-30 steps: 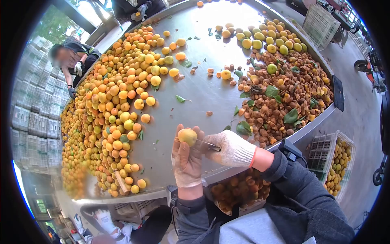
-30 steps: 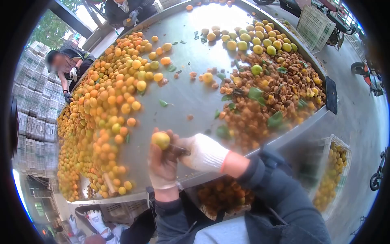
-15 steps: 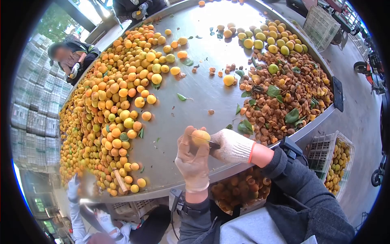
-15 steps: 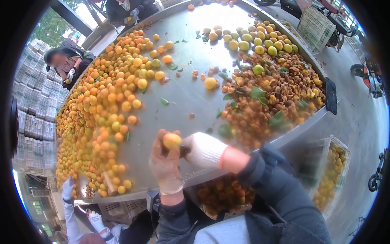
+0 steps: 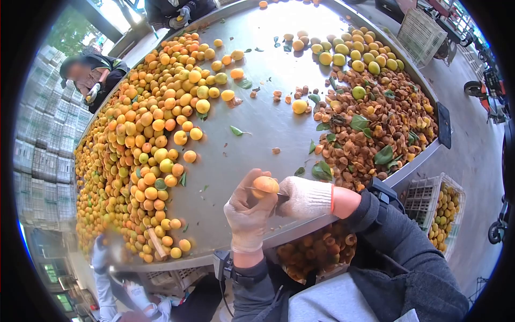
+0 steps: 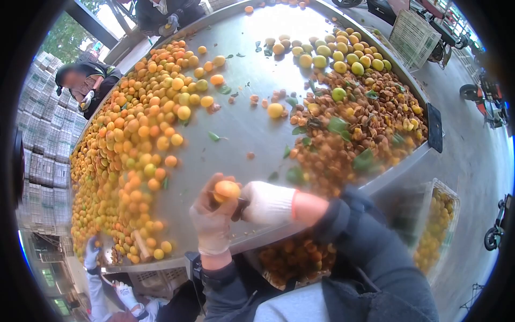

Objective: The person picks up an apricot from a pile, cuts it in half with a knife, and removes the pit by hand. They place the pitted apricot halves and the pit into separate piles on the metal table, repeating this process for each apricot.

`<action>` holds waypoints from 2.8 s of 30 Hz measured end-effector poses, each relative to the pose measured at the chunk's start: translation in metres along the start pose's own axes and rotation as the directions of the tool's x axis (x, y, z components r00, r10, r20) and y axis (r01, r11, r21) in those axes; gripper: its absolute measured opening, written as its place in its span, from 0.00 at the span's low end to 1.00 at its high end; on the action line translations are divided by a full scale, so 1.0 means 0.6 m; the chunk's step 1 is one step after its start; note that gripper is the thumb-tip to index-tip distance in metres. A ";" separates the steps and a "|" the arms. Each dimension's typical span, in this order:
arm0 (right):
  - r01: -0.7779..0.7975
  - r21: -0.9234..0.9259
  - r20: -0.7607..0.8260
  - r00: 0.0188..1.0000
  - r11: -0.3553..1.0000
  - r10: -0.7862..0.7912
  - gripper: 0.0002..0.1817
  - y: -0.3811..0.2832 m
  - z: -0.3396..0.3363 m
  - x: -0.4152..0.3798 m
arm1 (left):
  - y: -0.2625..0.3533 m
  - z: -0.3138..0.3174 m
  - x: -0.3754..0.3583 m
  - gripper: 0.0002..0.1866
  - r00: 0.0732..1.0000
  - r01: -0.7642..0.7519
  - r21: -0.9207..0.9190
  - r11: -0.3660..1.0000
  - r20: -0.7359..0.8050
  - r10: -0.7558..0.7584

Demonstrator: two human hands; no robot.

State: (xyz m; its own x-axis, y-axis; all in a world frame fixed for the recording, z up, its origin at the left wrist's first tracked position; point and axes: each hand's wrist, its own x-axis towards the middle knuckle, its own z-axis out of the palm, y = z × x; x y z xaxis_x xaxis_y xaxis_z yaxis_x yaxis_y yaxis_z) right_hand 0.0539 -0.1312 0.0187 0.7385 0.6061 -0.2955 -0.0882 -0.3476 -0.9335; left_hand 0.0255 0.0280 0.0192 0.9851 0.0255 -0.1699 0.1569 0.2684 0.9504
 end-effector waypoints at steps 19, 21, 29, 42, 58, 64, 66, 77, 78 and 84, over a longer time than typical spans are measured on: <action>0.042 0.553 -0.298 0.943 0.832 0.151 0.13 -0.030 -0.054 -0.011 | -0.013 -0.005 0.029 0.22 0.975 0.222 -0.327 0.919 0.077 -0.209; 0.000 0.609 -0.251 0.949 0.793 0.193 0.13 -0.034 -0.067 -0.019 | -0.012 -0.010 0.029 0.23 0.980 0.199 -0.397 0.896 0.081 -0.181; 0.177 0.534 -0.550 0.815 0.827 0.180 0.10 -0.031 -0.059 -0.017 | -0.048 0.000 0.025 0.27 0.992 0.122 -0.399 0.909 0.087 -0.095; 0.735 0.451 -0.884 0.447 0.507 0.138 0.12 -0.044 -0.028 -0.010 | -0.073 0.060 0.007 0.27 0.986 0.162 -0.170 0.972 0.070 -0.152; 0.600 0.798 -0.552 0.764 -0.053 0.333 0.09 0.011 -0.033 0.047 | -0.098 0.006 0.031 0.21 0.859 0.511 -0.487 0.708 0.311 -0.406; 0.495 0.565 -0.725 0.680 0.660 0.111 0.09 -0.017 -0.040 0.001 | -0.087 0.009 0.038 0.24 0.977 0.209 -0.484 0.850 0.066 -0.203; 0.442 0.282 -0.714 0.690 0.852 -0.122 0.08 -0.013 -0.023 0.011 | -0.096 0.010 0.038 0.25 0.982 0.177 -0.471 0.864 0.033 -0.183; 0.021 -0.381 -0.504 0.833 0.924 -0.227 0.14 0.006 0.013 0.012 | -0.088 0.019 0.032 0.23 0.995 -0.083 -0.057 0.995 -0.058 0.079; 0.011 -0.404 -0.485 0.845 0.915 -0.224 0.12 0.011 0.019 0.016 | -0.092 0.007 0.031 0.22 0.969 -0.233 0.403 0.885 0.023 0.245; -0.063 -0.485 -0.440 0.880 0.872 -0.181 0.09 0.015 0.042 0.027 | -0.110 -0.009 0.027 0.21 1.000 -0.006 0.114 0.993 -0.022 0.008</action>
State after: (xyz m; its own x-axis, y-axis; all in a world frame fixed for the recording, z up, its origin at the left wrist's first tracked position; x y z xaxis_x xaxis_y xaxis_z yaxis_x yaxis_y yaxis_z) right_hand 0.0482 -0.1068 0.0004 0.9596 0.2813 -0.0017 0.2006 -0.6884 -0.6970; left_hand 0.0308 0.0158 -0.0478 0.9846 0.0489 -0.1677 0.1582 0.1566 0.9749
